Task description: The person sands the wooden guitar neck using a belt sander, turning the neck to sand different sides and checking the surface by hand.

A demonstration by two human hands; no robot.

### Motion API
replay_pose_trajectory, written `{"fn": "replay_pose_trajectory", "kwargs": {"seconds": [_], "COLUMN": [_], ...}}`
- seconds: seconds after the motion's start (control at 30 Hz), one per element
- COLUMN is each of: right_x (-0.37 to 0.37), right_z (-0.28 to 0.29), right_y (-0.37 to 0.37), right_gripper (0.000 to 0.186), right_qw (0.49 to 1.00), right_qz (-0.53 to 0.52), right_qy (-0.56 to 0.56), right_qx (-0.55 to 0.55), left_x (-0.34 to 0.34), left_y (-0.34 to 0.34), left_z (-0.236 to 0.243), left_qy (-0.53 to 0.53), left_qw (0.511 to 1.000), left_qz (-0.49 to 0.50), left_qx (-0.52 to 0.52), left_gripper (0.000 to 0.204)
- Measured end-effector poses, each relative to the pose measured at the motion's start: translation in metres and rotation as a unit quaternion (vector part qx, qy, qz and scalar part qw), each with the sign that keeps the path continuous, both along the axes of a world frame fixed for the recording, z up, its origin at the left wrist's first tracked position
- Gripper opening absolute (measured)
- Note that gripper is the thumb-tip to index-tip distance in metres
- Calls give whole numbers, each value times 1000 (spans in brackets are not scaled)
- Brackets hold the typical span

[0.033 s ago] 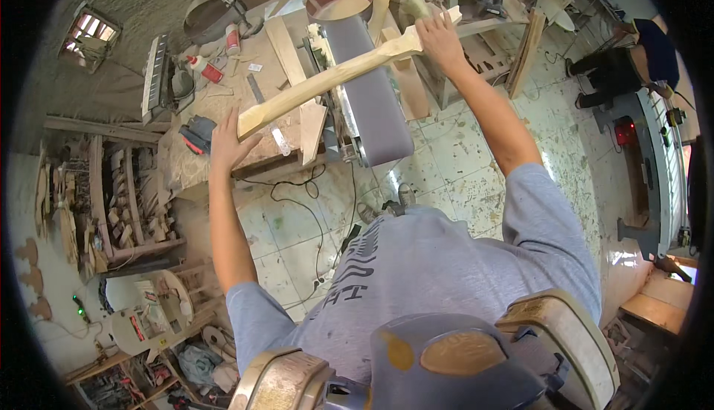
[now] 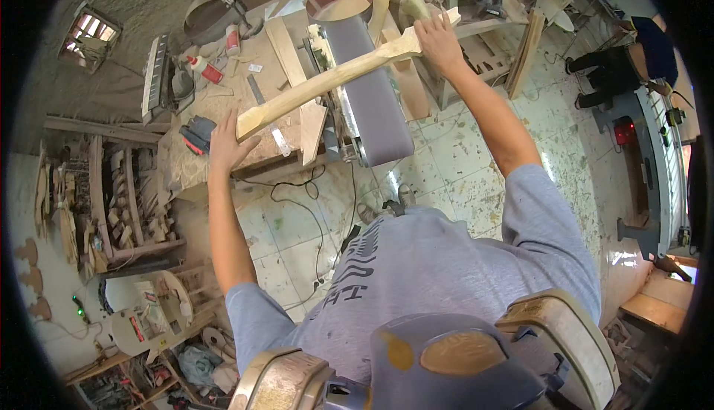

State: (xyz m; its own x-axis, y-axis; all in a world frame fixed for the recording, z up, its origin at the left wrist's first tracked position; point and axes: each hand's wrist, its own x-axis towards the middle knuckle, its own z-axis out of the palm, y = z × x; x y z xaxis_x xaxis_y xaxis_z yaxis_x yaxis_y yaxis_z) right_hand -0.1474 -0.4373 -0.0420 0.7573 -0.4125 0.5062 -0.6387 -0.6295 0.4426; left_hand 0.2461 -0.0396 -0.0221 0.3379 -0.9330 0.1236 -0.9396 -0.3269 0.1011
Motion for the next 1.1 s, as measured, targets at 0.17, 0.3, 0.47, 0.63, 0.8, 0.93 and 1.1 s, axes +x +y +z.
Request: {"fn": "replay_pose_trajectory", "kwargs": {"seconds": [0.17,0.3,0.47,0.63,0.8,0.93,1.1], "right_x": [3,-1,-22,-37,-53,-64,-72], "right_z": [7,27,108,157,160,148,140], "right_y": [25,48,104,173,230,255,269], "right_gripper": [35,28,41,39,42,43,43], "right_qw": [1000,987,953,678,429,374,345], "right_qz": [25,158,225,253,169,135,129], "right_qy": [16,-18,-60,-207,-263,-272,-274], "right_qx": [-4,30,193,659,847,876,888], "left_x": [5,24,47,45,-56,-42,-39], "left_y": [18,53,69,16,-59,-93,-126], "left_z": [-2,4,116,149,156,141,117], "left_qy": [-22,-52,-305,29,621,625,691], "left_qw": [999,996,920,754,575,543,486], "left_qz": [3,26,106,252,-63,-136,-119], "left_qx": [-49,-71,-221,-606,-530,-544,-522], "left_gripper": [71,55,66,79,83,71,65]}}
